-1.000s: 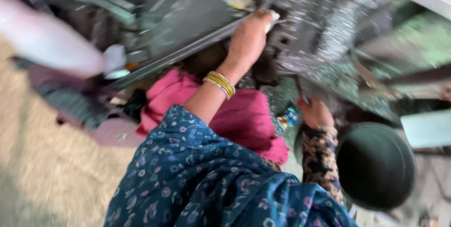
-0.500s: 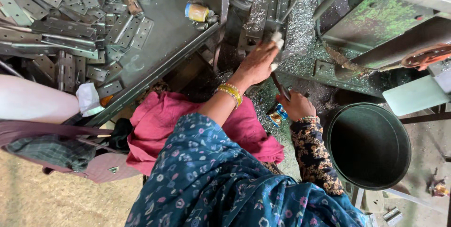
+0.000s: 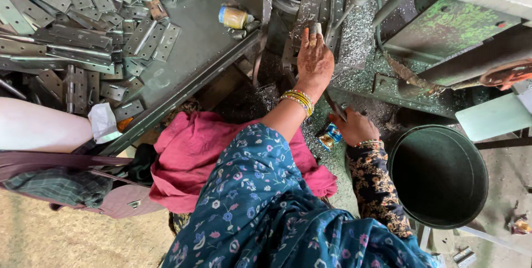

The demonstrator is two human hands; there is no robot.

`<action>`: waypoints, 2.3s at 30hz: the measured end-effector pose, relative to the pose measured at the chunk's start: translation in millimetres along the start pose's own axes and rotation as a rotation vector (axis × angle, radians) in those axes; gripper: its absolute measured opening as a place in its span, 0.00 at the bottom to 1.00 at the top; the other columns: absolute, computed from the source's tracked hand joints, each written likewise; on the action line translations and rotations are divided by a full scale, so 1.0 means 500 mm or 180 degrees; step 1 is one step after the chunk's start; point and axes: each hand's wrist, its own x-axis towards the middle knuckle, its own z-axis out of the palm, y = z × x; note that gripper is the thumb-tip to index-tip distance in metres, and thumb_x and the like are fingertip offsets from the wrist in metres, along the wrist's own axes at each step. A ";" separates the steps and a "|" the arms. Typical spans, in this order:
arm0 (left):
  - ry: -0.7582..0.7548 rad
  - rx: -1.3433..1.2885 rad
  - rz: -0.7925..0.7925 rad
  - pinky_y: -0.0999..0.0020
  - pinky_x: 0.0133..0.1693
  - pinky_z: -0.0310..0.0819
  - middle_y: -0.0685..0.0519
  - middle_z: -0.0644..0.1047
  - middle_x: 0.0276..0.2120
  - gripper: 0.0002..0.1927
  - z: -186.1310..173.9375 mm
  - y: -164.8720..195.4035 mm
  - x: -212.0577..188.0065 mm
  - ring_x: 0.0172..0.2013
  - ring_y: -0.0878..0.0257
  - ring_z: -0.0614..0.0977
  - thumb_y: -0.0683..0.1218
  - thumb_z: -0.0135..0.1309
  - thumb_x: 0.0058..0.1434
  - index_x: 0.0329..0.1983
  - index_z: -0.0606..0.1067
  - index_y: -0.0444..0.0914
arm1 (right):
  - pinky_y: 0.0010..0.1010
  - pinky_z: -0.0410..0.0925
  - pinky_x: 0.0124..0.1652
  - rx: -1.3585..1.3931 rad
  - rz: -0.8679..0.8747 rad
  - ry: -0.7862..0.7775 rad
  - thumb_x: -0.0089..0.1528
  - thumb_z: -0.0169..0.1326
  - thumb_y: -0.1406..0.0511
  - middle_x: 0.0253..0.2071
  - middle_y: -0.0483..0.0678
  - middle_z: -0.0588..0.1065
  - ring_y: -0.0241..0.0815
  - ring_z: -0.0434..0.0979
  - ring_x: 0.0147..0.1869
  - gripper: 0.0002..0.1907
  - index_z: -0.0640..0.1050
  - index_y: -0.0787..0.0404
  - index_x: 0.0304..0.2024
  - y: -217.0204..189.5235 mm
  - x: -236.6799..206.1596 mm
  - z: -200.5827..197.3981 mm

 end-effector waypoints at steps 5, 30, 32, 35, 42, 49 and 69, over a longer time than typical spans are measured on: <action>0.0686 0.0274 0.0155 0.51 0.68 0.44 0.34 0.72 0.60 0.23 0.000 -0.006 -0.020 0.65 0.46 0.69 0.47 0.46 0.56 0.46 0.81 0.28 | 0.55 0.71 0.46 0.0378 0.0225 0.0192 0.64 0.53 0.41 0.40 0.66 0.80 0.66 0.80 0.48 0.29 0.80 0.60 0.42 0.010 -0.021 0.104; -0.0128 0.0360 0.0111 0.48 0.71 0.40 0.38 0.66 0.68 0.23 -0.004 0.004 0.006 0.69 0.47 0.64 0.47 0.44 0.65 0.58 0.76 0.30 | 0.56 0.70 0.43 0.0557 -0.0103 0.0085 0.63 0.53 0.43 0.38 0.65 0.78 0.69 0.79 0.46 0.27 0.80 0.60 0.43 0.088 0.054 0.175; 0.0307 0.0193 -0.0090 0.48 0.73 0.39 0.41 0.66 0.69 0.26 -0.006 -0.002 0.007 0.70 0.50 0.63 0.46 0.43 0.66 0.63 0.75 0.29 | 0.55 0.70 0.46 0.0715 0.0057 0.0143 0.61 0.55 0.43 0.38 0.67 0.78 0.70 0.78 0.48 0.28 0.80 0.62 0.41 0.081 0.042 0.181; -0.0415 0.0438 0.0092 0.46 0.71 0.37 0.42 0.63 0.69 0.25 -0.011 -0.015 0.030 0.72 0.47 0.58 0.47 0.41 0.64 0.60 0.73 0.31 | 0.56 0.70 0.45 0.0596 -0.0354 0.0106 0.60 0.54 0.43 0.39 0.66 0.78 0.69 0.79 0.47 0.29 0.80 0.63 0.40 0.076 0.036 0.149; -0.0084 0.0205 -0.0172 0.49 0.73 0.33 0.43 0.64 0.71 0.25 -0.003 -0.008 0.054 0.72 0.51 0.60 0.46 0.40 0.68 0.64 0.72 0.29 | 0.56 0.70 0.45 0.0406 0.0097 0.0204 0.61 0.54 0.40 0.38 0.65 0.79 0.68 0.79 0.47 0.31 0.81 0.61 0.41 0.045 0.010 0.094; -0.0392 0.0180 -0.0126 0.45 0.71 0.30 0.47 0.61 0.71 0.25 -0.020 -0.013 0.043 0.73 0.50 0.57 0.46 0.39 0.66 0.64 0.69 0.33 | 0.54 0.72 0.42 0.0769 -0.0047 0.0034 0.62 0.51 0.44 0.36 0.62 0.80 0.63 0.83 0.43 0.24 0.82 0.55 0.42 0.082 0.038 0.161; 0.0024 0.0004 -0.0104 0.43 0.73 0.33 0.48 0.69 0.68 0.24 -0.039 -0.037 0.082 0.71 0.52 0.61 0.47 0.41 0.68 0.65 0.70 0.33 | 0.51 0.72 0.45 0.0861 -0.0208 -0.0119 0.59 0.54 0.44 0.37 0.61 0.82 0.62 0.83 0.46 0.26 0.84 0.57 0.41 0.058 0.020 0.149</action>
